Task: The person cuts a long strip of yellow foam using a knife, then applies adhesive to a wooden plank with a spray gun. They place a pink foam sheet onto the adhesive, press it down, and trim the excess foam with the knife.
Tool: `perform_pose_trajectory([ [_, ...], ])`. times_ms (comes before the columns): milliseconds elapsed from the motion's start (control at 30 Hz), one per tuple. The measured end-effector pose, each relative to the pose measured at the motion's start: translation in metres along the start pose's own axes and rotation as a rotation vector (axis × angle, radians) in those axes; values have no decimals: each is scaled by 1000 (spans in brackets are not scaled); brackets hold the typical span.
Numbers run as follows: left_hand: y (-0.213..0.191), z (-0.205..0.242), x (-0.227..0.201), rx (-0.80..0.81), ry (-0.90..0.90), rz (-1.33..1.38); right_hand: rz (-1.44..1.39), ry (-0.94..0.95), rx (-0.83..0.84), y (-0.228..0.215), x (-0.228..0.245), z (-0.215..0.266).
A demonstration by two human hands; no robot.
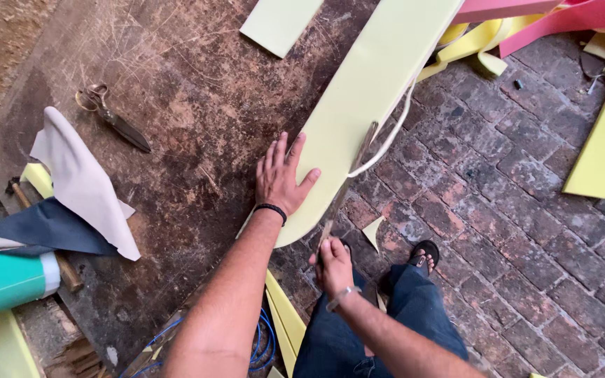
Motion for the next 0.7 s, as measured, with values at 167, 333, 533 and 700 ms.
perform_pose_trajectory([
  [167, 1, 5, 1, -4, 15, 22, -147, -50, -45, -2, -19, -27],
  [333, 2, 1, -1, -8, 30, 30, -98, -62, -37, 0, -35, -4],
  [533, -1, 2, -1, -21, 40, 14, -149, -26, -25, 6, -31, 13],
  [700, 7, 1, 2, 52, -2, 29, -23, -2, -129, -3, -37, -5],
])
Point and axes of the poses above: each hand's wrist, its own z-axis away from the middle knuckle, its own y-axis out of the palm, x = y × z, the point moved 7 cm from there along -z, towards the middle knuckle, and after that the axes turned 10 degrees about -x, right-handed, at the moved point
